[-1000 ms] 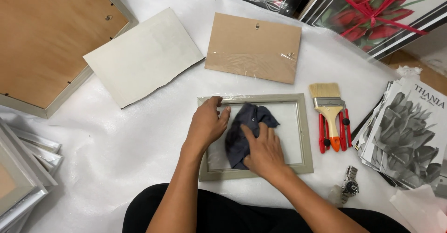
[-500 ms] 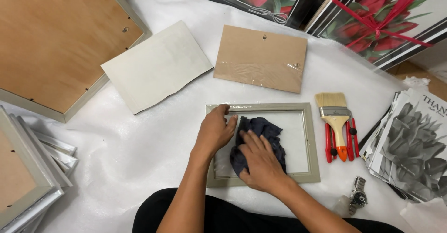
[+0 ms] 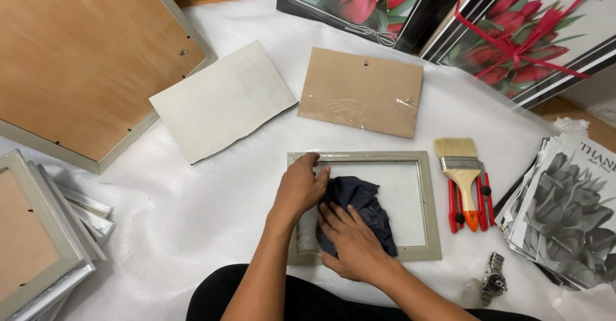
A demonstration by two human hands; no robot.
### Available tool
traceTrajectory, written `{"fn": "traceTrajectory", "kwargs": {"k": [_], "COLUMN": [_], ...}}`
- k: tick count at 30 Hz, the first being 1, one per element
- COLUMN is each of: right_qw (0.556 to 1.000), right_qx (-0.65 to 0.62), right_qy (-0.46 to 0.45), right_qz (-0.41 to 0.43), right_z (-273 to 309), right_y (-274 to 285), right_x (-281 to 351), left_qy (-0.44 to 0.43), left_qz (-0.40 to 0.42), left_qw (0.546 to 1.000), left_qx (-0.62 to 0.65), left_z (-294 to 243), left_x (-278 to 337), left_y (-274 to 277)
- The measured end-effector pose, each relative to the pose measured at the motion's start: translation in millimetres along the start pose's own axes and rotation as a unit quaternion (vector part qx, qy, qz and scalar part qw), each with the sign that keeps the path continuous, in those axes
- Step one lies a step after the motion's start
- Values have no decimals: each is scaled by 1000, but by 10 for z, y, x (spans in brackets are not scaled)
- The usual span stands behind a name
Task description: The person wipes the glass of a picture frame with a dark cloth, brushes dust off the glass with a wide brush, selects a printed photo from a stack, places the photo and a decorative sign cutout into the frame, then fits the cardboard backing and fastens it closed.
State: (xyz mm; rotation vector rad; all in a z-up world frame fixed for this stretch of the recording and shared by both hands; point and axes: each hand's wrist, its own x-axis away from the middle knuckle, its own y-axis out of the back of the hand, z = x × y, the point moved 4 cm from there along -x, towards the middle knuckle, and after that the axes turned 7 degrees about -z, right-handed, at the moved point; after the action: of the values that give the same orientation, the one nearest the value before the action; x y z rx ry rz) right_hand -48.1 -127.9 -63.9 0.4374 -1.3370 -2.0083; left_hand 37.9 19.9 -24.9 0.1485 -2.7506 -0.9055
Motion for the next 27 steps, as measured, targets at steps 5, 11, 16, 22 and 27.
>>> {"fn": "traceTrajectory", "kwargs": {"k": [5,11,16,22,27], "right_qw": [993,993,992,989,995], "right_qx": [21,-10,-41,40,-19], "right_qy": [-105,-67,-94,-119,-71], "right_qz": [55,92,68,75,64], "right_z": [-286,-61,-306,-226,-130], "right_y": [24,10,7,-129,-8], "right_x": [-67,-27,-68,27,-61], "left_qy": [-7,-1,19,11,25], "left_qz": [-6,-6,15,-2,7], "left_qw": [1000,1000,1000,1000,1000], "left_qx": [-4,-11,-15,-6,-5], "left_z": [57,59,80,50,1], "left_x": [-20,-20,-23,-19,-6], "left_y": [-53,-55,-74,-33,10]}}
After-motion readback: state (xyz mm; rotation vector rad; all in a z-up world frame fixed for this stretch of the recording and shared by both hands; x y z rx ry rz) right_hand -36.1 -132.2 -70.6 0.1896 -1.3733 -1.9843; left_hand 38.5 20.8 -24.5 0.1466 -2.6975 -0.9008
